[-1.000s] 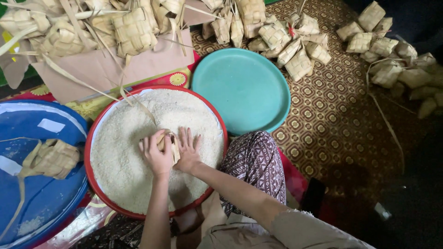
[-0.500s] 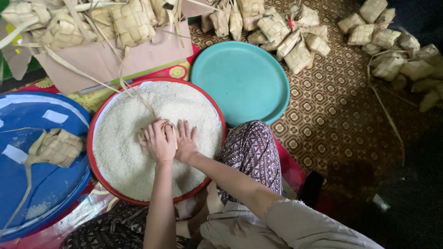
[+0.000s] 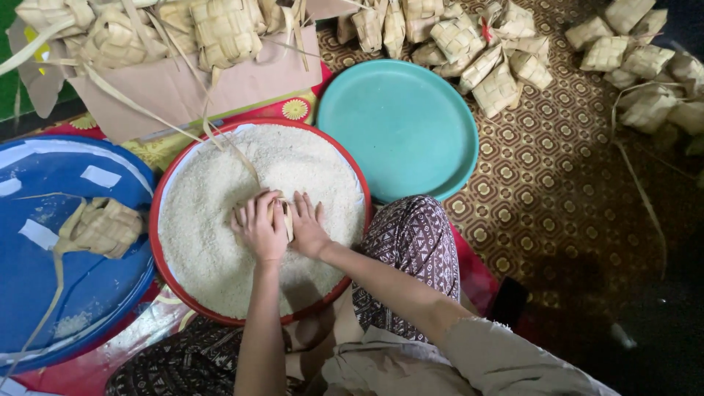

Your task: Filling woven palm leaf pouches with raw rice and tightening the weave to seal them.

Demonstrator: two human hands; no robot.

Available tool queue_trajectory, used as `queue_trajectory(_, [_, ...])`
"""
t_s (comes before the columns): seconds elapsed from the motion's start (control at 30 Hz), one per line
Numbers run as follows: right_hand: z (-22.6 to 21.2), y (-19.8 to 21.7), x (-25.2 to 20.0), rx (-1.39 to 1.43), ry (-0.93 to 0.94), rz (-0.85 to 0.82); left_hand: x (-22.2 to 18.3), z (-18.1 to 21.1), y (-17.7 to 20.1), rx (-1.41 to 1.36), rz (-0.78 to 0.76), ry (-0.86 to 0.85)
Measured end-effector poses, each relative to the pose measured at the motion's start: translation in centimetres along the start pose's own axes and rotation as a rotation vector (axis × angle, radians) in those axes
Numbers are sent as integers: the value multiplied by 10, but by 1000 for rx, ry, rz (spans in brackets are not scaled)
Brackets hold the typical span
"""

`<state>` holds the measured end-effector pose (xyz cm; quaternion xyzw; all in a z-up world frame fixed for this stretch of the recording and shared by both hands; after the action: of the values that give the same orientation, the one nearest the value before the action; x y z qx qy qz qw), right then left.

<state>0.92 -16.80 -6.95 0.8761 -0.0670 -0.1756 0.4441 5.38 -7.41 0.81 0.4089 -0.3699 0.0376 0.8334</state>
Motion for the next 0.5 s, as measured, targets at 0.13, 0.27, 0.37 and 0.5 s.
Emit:
queue_trajectory(0.13, [-6, 7, -5, 19, -28, 12, -2, -2, 0, -15, -64, -48])
queue_trajectory(0.27, [-4, 8, -3, 16, -41, 23, 7, 15, 23, 5, -11, -114])
queue_trajectory(0.37, [-1, 5, -4, 26, -44, 42, 5, 20, 27, 16, 10, -131])
queue_trajectory(0.5, [-3, 9, -6, 40, -32, 89, 2, 20, 25, 64, 46, -140])
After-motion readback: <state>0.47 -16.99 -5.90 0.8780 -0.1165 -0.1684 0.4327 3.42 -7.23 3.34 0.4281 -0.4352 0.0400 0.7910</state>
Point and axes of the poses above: each hand's wrist, its own x-axis towards the middle knuckle, its own y-axis out of the back of the hand, z = x × y, the point moved 10 cm from there along x, towards the middle knuckle, and after that the axes turned 9 degrees about x, right-handed, at the moved point
